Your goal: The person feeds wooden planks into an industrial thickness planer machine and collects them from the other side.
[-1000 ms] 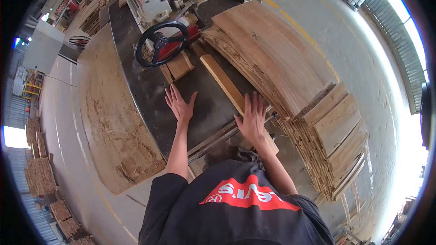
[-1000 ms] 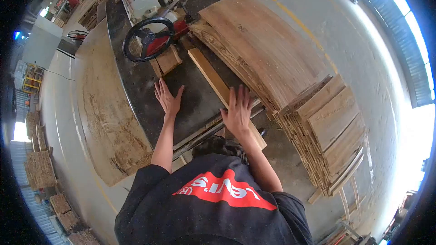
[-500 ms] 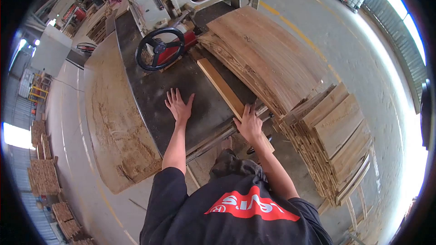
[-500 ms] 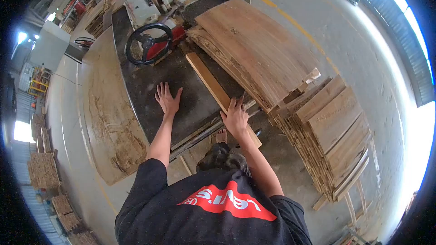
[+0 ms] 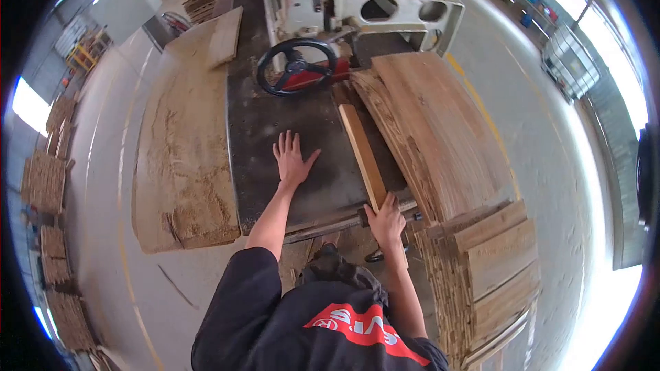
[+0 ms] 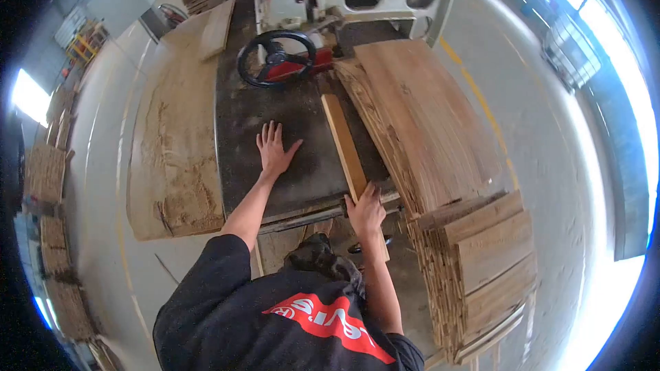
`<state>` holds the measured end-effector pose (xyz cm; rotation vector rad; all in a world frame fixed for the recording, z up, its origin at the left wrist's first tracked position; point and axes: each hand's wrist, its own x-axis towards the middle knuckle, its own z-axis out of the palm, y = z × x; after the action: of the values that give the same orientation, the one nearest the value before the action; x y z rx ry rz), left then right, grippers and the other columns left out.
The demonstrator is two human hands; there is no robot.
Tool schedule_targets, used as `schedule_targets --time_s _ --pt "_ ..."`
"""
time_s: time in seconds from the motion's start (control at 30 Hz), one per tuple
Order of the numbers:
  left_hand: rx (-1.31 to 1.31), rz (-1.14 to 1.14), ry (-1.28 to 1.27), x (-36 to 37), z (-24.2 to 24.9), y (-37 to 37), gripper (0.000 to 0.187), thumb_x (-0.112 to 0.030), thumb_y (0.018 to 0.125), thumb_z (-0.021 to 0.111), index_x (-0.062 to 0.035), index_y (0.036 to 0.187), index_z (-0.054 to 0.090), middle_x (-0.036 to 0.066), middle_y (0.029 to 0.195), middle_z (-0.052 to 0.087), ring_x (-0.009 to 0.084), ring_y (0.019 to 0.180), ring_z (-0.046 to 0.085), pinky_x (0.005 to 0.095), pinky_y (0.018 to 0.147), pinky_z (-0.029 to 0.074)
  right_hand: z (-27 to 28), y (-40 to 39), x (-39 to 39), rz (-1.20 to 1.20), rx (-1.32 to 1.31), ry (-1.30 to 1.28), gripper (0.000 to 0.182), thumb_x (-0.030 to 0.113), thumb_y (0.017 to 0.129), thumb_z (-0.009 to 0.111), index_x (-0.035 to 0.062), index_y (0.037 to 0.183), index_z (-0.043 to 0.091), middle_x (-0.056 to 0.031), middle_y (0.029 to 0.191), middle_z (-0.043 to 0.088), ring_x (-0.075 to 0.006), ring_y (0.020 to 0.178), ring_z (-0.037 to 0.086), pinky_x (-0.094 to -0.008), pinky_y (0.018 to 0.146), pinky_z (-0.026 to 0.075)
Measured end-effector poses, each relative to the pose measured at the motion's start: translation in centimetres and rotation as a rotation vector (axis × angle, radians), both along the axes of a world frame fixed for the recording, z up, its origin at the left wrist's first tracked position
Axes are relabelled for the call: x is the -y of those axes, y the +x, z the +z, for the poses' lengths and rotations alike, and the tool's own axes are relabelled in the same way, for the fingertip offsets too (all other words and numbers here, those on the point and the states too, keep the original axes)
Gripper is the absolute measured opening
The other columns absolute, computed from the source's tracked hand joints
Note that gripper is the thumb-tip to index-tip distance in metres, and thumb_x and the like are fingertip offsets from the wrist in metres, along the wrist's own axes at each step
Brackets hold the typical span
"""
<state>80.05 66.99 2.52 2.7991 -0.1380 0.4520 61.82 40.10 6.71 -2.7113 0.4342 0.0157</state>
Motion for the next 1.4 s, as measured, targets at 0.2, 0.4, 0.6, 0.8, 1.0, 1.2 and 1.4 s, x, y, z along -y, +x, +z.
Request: schedule_targets --time_s 0.2,0.4,0.6,0.8,1.0,1.2,1.4 --pt "0.074 -0.013 -0.092 -0.5 -0.6 -0.1 0.081 -0.057 0.095 0.071 0.0007 0.150 0.056 0.024 0.163 0.045 0.0428 0.156 0.033 0.0596 0.126 0.024 -1.5 -0.4 0.1 -0.010 0.051 -0.085 0.088 0.058 0.090 0.076 -0.0044 0.146 0.049 -0.0293 0.132 0.066 -0.0459 0.101 0.073 -0.0541 0.083 0.060" --pt "0.060 -0.048 -0.327 -10.3 2.3 3.2 0.051 -0.047 0.095 0.074 -0.0022 0.121 0.072 0.018 0.138 0.065 0.0397 0.130 0.056 0.0572 0.108 0.043 -0.9 0.1 -0.2 -0.039 0.020 -0.082 0.086 0.057 0.089 0.078 -0.0032 0.144 0.051 -0.0343 0.119 0.069 -0.0500 0.098 0.072 -0.0594 0.081 0.057" --pt "-0.066 0.729 -0.049 -28.2 4.2 10.0 0.117 -0.073 0.074 0.084 -0.0059 0.159 0.039 0.033 0.160 0.038 0.0480 0.151 0.033 0.0632 0.120 0.030 0.7 0.4 -1.0 -0.047 -0.088 -0.159 0.088 0.055 0.093 0.076 -0.0075 0.148 0.048 -0.0332 0.131 0.066 -0.0529 0.110 0.069 -0.0558 0.089 0.057" --pt "-0.439 0.837 -0.111 -32.8 4.1 11.6 0.167 -0.087 0.047 0.089 -0.0040 0.171 0.014 0.039 0.170 0.017 0.0529 0.160 0.013 0.0643 0.128 0.018 -0.1 0.5 -0.9 -0.081 -0.047 -0.077 0.089 0.048 0.090 0.082 -0.0031 0.152 0.044 -0.0377 0.122 0.067 -0.0540 0.111 0.067 -0.0592 0.093 0.052" --pt "-0.558 0.870 -0.182 -32.7 7.0 12.2 0.157 -0.072 0.052 0.096 0.0007 0.168 0.019 0.039 0.169 0.020 0.0505 0.160 0.018 0.0664 0.127 0.021 -0.3 0.2 -1.0 -0.051 -0.010 -0.074 0.086 0.051 0.091 0.079 -0.0007 0.151 0.044 -0.0371 0.119 0.068 -0.0563 0.104 0.068 -0.0603 0.087 0.053" --pt "-0.219 0.589 -1.717 -28.9 9.1 3.5 0.094 -0.068 0.079 0.073 -0.0058 0.147 0.058 0.022 0.127 0.067 0.0318 0.111 0.071 0.0476 0.085 0.062 -2.7 -0.3 0.8 -0.018 0.016 -0.138 0.089 0.056 0.092 0.076 -0.0020 0.151 0.044 -0.0384 0.116 0.069 -0.0578 0.101 0.068 -0.0617 0.084 0.054" --pt "-0.021 -0.329 -2.801 -16.3 9.3 -8.2 0.099 -0.078 0.090 0.056 -0.0097 0.160 0.043 0.027 0.159 0.045 0.0512 0.144 0.044 0.0738 0.115 0.036 0.4 1.0 -0.2 0.001 -0.133 -0.117 0.094 0.062 0.097 0.069 -0.0116 0.150 0.042 -0.0365 0.131 0.064 -0.0510 0.115 0.068 -0.0565 0.092 0.058"
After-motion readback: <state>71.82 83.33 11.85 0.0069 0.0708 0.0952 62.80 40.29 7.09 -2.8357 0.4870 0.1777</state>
